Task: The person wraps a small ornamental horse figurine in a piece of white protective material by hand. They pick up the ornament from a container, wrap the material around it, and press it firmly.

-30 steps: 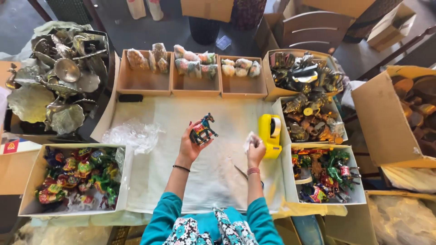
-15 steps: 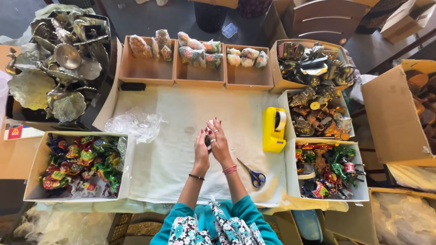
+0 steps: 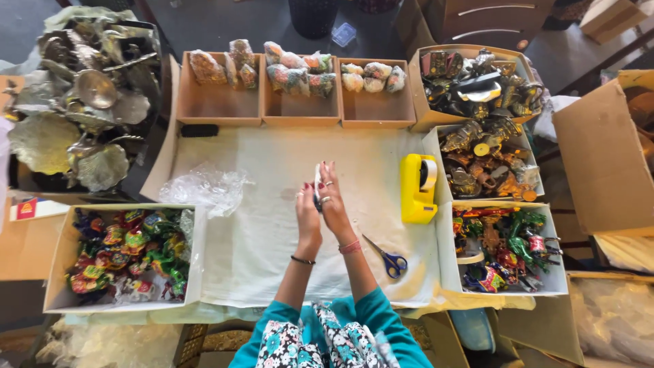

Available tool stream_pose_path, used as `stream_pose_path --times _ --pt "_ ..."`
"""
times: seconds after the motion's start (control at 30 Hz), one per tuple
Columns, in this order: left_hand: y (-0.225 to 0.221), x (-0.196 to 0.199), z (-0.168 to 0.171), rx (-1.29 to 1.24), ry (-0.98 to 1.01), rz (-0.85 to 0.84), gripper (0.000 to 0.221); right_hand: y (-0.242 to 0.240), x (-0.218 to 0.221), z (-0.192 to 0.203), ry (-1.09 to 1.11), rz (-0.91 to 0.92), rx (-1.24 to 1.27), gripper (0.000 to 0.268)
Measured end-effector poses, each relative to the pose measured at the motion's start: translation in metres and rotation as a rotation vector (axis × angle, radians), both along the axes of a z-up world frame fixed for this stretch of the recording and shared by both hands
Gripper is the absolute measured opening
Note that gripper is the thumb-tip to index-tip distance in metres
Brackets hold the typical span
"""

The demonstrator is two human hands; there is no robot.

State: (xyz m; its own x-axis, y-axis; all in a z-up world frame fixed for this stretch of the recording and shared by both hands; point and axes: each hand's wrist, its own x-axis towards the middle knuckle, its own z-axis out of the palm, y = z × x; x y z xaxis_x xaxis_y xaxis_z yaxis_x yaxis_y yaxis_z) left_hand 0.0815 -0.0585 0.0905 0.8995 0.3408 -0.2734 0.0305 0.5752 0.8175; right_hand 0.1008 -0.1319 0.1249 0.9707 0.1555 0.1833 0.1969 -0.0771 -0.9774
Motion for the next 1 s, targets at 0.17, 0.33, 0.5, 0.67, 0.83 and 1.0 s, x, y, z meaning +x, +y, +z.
stream_pose_path --times 0.17,0.33,0.5,0.67,0.83,1.0 --pt "0.011 0.013 0.049 -0.090 -0.044 0.011 0.039 0.004 -0.010 0.004 -0.027 0.097 -0.011 0.060" --pt "-0.002 -0.010 0.032 0.288 -0.006 -0.043 0.038 0.000 0.000 0.015 0.020 0.012 -0.016 0.055" --pt "0.004 0.013 0.023 0.363 -0.064 0.039 0.039 0.002 0.000 -0.026 0.077 -0.014 0.229 0.060" --pt "0.013 0.006 0.070 0.502 0.043 0.043 0.037 0.007 -0.009 0.004 0.193 0.039 0.319 0.062" --pt "0.011 -0.016 0.075 0.599 -0.025 -0.043 0.039 0.003 -0.004 -0.002 0.450 -0.166 0.316 0.061" --pt "0.030 -0.002 0.065 0.534 0.136 0.086 0.048 0.003 -0.010 0.026 0.249 -0.184 0.631 0.031"
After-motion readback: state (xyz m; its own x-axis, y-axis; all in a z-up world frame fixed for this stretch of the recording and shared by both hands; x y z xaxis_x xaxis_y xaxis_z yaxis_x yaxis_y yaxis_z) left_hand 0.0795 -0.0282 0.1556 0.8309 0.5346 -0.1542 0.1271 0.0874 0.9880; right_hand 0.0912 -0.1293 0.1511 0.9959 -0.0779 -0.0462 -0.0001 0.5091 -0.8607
